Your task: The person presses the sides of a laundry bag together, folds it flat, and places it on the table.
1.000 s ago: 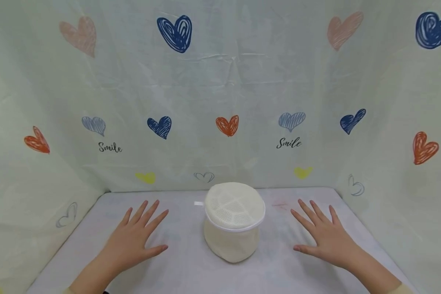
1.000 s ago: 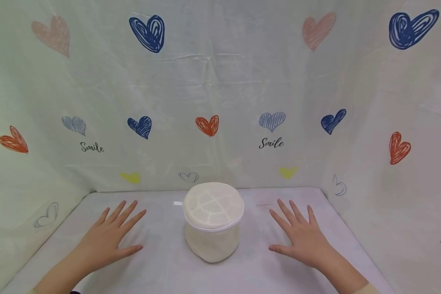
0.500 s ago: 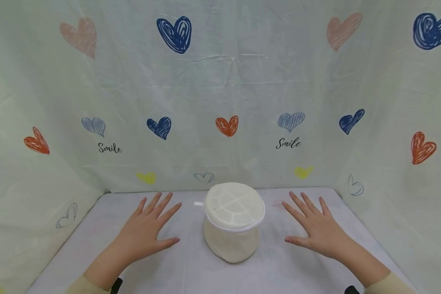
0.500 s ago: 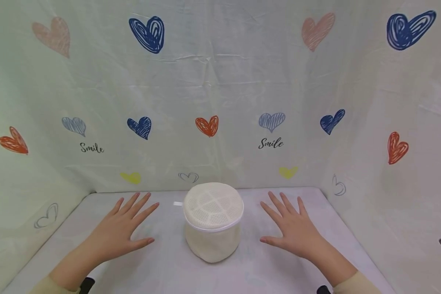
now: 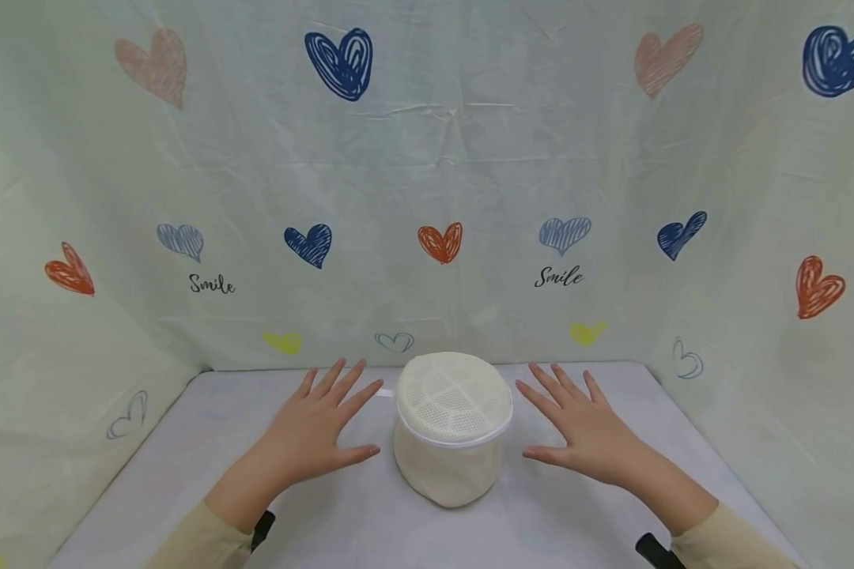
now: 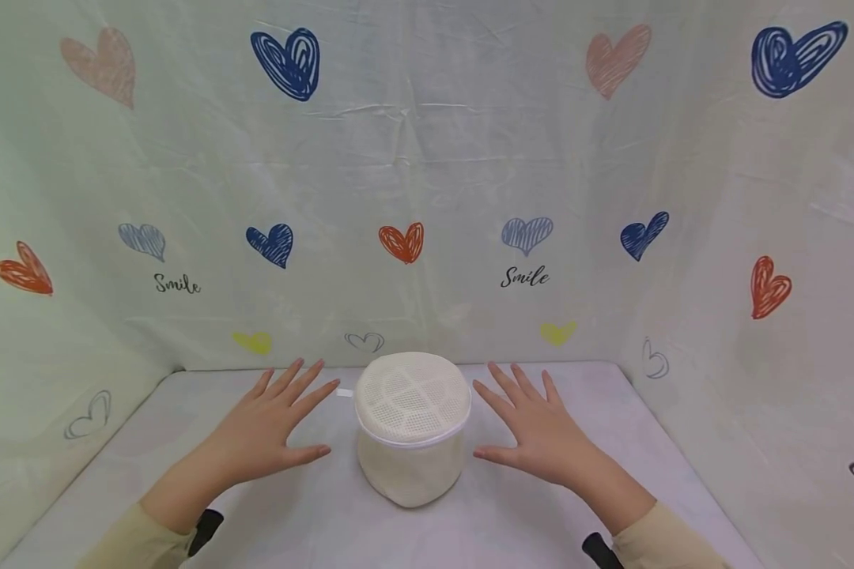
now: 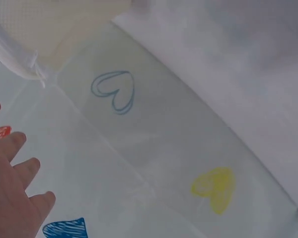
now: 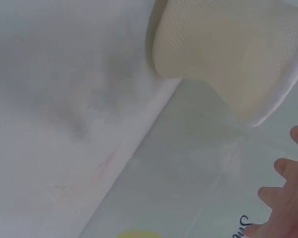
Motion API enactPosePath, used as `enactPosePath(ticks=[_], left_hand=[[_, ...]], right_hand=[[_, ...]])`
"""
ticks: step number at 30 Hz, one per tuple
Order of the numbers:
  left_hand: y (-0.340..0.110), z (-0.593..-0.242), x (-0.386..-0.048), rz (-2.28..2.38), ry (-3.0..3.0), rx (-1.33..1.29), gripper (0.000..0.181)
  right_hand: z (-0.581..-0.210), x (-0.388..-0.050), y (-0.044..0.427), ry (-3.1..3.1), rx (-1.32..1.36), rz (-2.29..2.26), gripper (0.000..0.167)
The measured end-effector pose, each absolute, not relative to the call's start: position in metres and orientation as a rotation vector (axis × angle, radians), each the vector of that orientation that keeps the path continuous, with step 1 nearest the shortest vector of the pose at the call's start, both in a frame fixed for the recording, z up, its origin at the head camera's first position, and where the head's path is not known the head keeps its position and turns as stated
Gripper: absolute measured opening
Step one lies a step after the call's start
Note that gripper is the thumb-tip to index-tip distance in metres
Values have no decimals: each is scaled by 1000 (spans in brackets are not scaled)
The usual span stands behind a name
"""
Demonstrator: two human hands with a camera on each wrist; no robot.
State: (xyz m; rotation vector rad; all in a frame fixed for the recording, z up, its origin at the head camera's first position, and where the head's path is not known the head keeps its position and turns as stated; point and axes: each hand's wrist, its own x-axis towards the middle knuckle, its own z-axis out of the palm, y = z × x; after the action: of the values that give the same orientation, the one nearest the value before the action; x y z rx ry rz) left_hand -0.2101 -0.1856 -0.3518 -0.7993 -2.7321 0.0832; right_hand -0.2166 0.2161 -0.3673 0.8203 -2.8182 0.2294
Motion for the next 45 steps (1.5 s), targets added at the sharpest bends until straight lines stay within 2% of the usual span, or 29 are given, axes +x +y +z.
enactPosePath(ticks=[14, 27, 45], left_hand=[[-151, -341, -229, 18, -2800, -878, 88], [-127, -336, -251, 10, -2880, -883, 88], [-109, -341, -267, 48, -2916, -938, 86]], right_hand=[[-363, -234, 185, -2740, 923, 252, 89], [-355, -251, 162, -2797, 894, 307, 86], [-352, -270, 145, -2892, 984, 225, 87]])
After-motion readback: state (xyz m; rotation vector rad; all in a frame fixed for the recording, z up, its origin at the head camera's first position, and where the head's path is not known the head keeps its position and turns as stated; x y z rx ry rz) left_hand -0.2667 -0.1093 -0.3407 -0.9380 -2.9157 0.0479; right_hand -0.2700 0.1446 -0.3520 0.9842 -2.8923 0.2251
